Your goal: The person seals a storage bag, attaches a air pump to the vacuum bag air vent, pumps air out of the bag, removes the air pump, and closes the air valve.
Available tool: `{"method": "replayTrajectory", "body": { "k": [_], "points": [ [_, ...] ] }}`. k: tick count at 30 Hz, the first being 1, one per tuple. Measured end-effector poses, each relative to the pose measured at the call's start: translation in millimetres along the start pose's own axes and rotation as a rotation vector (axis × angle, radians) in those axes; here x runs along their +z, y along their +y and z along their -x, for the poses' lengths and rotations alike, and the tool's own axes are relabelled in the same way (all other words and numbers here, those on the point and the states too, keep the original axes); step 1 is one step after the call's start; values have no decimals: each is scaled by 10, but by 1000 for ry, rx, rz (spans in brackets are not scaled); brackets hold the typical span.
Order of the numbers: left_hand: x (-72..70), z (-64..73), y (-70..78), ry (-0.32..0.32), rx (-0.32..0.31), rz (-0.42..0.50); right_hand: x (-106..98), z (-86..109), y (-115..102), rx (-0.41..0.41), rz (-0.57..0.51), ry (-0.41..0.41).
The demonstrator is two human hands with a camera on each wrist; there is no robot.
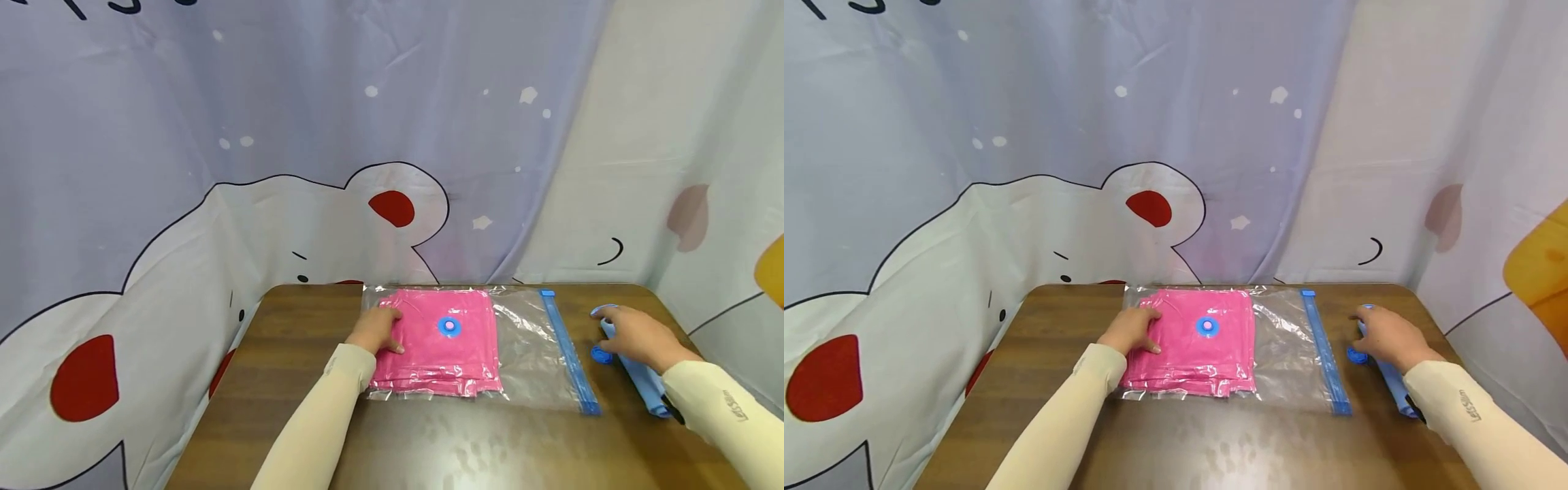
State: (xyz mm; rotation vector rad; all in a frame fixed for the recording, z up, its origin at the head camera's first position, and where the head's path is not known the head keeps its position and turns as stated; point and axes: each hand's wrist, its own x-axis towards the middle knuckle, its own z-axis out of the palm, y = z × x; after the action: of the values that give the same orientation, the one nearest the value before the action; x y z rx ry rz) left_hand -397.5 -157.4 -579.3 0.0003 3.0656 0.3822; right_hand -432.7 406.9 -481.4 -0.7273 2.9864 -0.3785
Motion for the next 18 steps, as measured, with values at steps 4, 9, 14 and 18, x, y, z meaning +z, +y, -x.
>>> {"method": "replayTrajectory", "body": {
  "k": [4, 9, 14, 18],
  "points": [
    [-36, -2, -15, 38, 1, -5, 46, -37, -169, -92, 127, -60],
    [-7, -22, 2, 60, 30, -15, 157, -39, -158, -81, 194, -71],
    [46, -24, 23, 70, 36, -16, 253, -31, -105, -91, 220, -34],
    [42, -2, 31, 65, 24, -9, 284, -29, -147, -110, 234, -5]
  ]
}}
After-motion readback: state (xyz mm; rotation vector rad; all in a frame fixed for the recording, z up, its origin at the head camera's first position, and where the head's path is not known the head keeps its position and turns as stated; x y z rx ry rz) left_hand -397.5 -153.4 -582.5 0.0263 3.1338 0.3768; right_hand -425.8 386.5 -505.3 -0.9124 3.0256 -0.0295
